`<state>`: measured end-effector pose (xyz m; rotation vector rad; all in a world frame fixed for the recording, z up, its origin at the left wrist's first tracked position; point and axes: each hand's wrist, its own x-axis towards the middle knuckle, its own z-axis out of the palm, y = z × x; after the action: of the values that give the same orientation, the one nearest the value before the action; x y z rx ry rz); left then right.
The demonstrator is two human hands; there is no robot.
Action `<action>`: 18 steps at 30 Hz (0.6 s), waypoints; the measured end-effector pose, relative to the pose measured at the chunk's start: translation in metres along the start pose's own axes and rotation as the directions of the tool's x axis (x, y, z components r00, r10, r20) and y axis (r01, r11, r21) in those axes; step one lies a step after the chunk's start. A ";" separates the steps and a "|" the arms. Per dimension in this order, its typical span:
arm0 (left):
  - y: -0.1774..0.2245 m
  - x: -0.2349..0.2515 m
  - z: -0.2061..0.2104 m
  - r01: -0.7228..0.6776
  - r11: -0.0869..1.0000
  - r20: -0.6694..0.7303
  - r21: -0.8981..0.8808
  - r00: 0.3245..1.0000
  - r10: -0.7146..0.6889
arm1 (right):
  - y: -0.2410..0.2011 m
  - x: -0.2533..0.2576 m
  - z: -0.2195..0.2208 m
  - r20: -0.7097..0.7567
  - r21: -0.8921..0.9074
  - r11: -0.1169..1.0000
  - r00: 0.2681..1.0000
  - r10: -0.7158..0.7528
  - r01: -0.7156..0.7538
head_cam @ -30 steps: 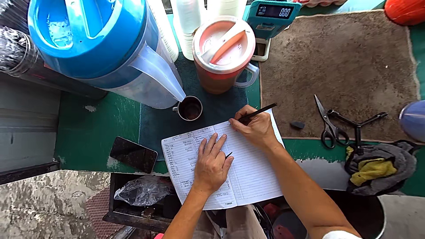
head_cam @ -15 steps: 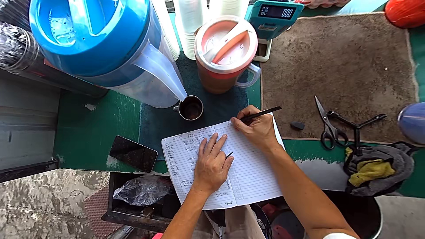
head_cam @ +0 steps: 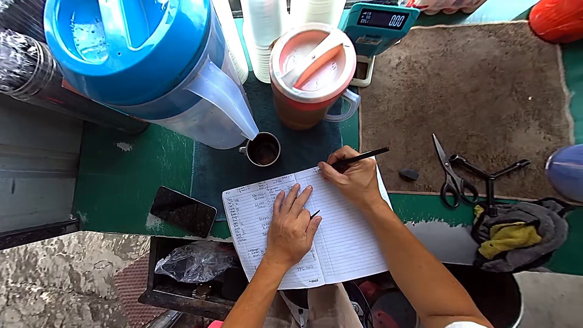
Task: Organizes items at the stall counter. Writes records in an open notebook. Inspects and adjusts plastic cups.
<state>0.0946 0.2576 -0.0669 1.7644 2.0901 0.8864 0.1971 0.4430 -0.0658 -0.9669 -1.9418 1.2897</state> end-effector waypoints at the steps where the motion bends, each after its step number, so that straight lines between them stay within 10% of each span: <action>1: 0.000 0.000 0.000 0.001 1.000 0.002 -0.001 1.000 -0.001 | 0.000 0.000 0.000 -0.004 0.006 1.000 1.000 0.003 -0.003; 18: 0.000 0.000 0.000 -0.004 1.000 -0.009 0.010 1.000 0.004 | 0.000 -0.001 0.000 -0.018 -0.015 1.000 1.000 -0.016 0.016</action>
<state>0.0946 0.2575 -0.0668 1.7737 2.1006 0.8875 0.1976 0.4420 -0.0660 -0.9652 -1.9444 1.2548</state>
